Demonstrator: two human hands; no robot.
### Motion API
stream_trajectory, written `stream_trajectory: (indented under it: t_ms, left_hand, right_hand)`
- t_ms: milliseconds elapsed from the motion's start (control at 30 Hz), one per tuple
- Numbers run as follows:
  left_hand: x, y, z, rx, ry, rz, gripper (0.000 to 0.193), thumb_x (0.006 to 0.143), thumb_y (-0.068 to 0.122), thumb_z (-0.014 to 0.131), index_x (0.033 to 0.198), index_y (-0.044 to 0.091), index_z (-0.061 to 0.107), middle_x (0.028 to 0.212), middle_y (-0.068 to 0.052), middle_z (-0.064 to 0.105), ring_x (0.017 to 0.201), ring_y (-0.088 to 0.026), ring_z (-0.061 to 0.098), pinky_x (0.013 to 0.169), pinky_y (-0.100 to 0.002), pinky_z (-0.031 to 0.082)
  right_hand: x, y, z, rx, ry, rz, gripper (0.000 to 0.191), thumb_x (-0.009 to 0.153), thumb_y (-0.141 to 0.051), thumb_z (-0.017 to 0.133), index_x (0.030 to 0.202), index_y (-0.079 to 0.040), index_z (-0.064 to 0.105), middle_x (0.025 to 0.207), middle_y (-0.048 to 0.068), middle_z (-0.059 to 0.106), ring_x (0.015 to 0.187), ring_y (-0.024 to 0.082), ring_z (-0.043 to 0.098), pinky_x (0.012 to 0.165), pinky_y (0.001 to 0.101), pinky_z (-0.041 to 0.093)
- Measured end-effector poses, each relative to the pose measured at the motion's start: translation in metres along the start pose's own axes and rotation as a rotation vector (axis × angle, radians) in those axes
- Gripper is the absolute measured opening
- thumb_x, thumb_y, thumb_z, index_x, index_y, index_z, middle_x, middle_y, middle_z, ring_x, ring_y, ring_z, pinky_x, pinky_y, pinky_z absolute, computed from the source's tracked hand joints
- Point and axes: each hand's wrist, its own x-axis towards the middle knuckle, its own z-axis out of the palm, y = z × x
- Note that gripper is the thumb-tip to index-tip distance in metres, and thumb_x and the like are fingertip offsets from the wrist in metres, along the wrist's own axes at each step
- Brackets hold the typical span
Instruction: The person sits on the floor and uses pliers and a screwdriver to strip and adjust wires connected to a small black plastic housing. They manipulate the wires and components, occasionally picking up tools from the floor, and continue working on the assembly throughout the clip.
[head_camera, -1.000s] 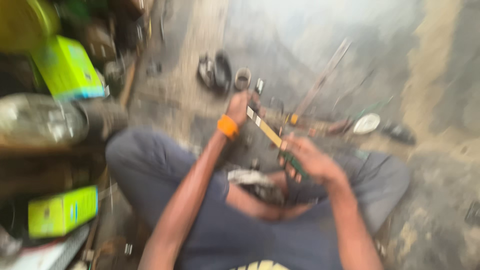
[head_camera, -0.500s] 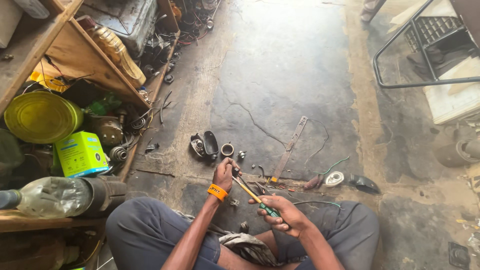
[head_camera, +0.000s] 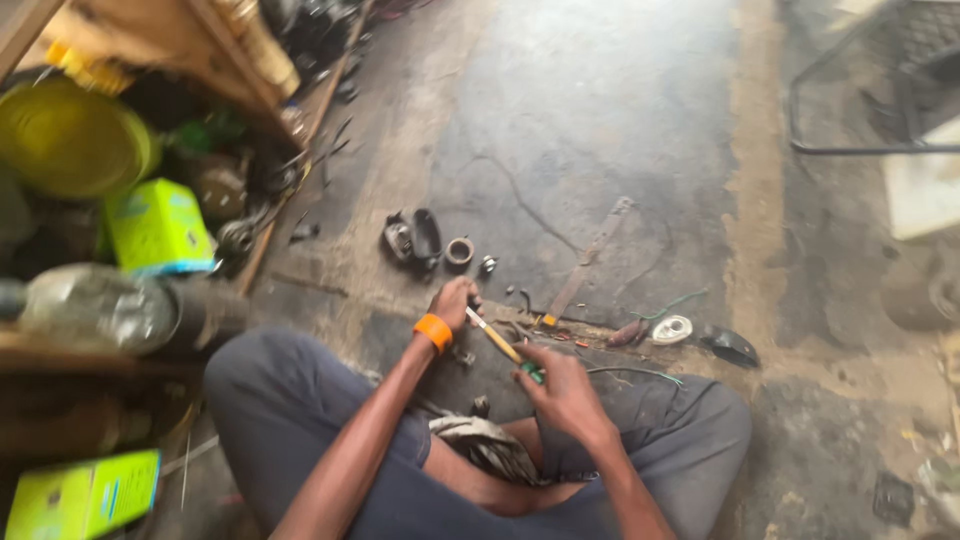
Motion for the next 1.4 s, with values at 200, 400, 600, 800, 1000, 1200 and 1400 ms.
stream_trajectory:
  t_ms: [200, 400, 600, 800, 1000, 1200, 1400]
  left_hand:
    - [-0.010, 0.017, -0.011, -0.237, -0.116, -0.259, 0.031, 0.103, 0.021, 0.040, 0.103, 0.002, 0.064, 0.093, -0.014, 0.069, 0.080, -0.021, 0.068, 0.059, -0.036, 0.059]
    - [-0.028, 0.034, -0.014, -0.207, -0.365, -0.244, 0.025, 0.103, 0.017, 0.048, 0.122, 0.004, 0.059, 0.110, -0.013, 0.068, 0.096, -0.022, 0.067, 0.075, -0.035, 0.059]
    - [-0.024, 0.021, -0.007, -0.160, -0.310, -0.242, 0.036, 0.107, 0.037, 0.051, 0.107, 0.002, 0.056, 0.091, -0.018, 0.072, 0.066, -0.021, 0.065, 0.051, -0.029, 0.051]
    - [-0.022, 0.007, -0.007, 0.047, -0.211, -0.248, 0.061, 0.102, 0.063, 0.052, 0.094, 0.004, 0.063, 0.064, -0.003, 0.056, 0.041, -0.007, 0.049, 0.033, -0.022, 0.032]
    - [-0.024, 0.004, 0.005, 0.058, -0.255, -0.275, 0.068, 0.093, 0.070, 0.052, 0.089, 0.003, 0.063, 0.058, -0.006, 0.061, 0.034, -0.009, 0.045, 0.029, -0.025, 0.030]
    - [-0.033, 0.013, 0.008, 0.026, -0.272, -0.323, 0.070, 0.093, 0.071, 0.051, 0.088, 0.002, 0.061, 0.057, -0.006, 0.060, 0.032, -0.007, 0.041, 0.028, -0.023, 0.027]
    - [-0.037, 0.023, 0.013, 0.007, -0.248, -0.278, 0.070, 0.094, 0.070, 0.051, 0.087, 0.002, 0.061, 0.057, -0.007, 0.060, 0.032, -0.007, 0.042, 0.028, -0.023, 0.028]
  right_hand:
    - [0.014, -0.005, -0.024, 0.234, -0.182, 0.423, 0.037, 0.089, -0.018, 0.078, 0.115, 0.003, 0.062, 0.078, 0.018, 0.066, 0.064, 0.020, 0.060, 0.058, 0.0371, 0.046]
    - [0.005, 0.000, -0.068, 0.594, -0.184, 0.308, 0.040, 0.086, -0.006, 0.070, 0.125, -0.003, 0.062, 0.102, 0.008, 0.071, 0.082, 0.013, 0.068, 0.063, 0.0265, 0.056]
    - [0.008, -0.029, -0.081, 0.525, 0.217, 0.297, 0.031, 0.093, -0.010, 0.071, 0.120, 0.002, 0.062, 0.107, 0.013, 0.074, 0.084, 0.015, 0.074, 0.067, 0.0261, 0.058]
    - [0.039, -0.062, -0.094, 0.353, 0.310, 0.146, 0.024, 0.094, -0.007, 0.072, 0.106, 0.002, 0.053, 0.096, 0.009, 0.064, 0.073, 0.015, 0.072, 0.059, 0.0269, 0.056]
    - [0.054, -0.073, -0.108, 0.428, 0.290, 0.104, 0.022, 0.093, 0.001, 0.075, 0.107, 0.003, 0.059, 0.094, 0.011, 0.073, 0.085, 0.014, 0.073, 0.072, 0.0252, 0.057]
    - [0.050, -0.077, -0.098, 0.593, 0.432, -0.052, 0.040, 0.093, 0.009, 0.069, 0.129, 0.002, 0.052, 0.110, 0.012, 0.068, 0.104, 0.018, 0.071, 0.089, 0.0298, 0.063]
    - [0.048, -0.072, -0.097, 0.615, 0.503, 0.007, 0.037, 0.103, 0.001, 0.064, 0.136, -0.001, 0.047, 0.110, 0.008, 0.063, 0.102, 0.013, 0.067, 0.082, 0.0266, 0.063]
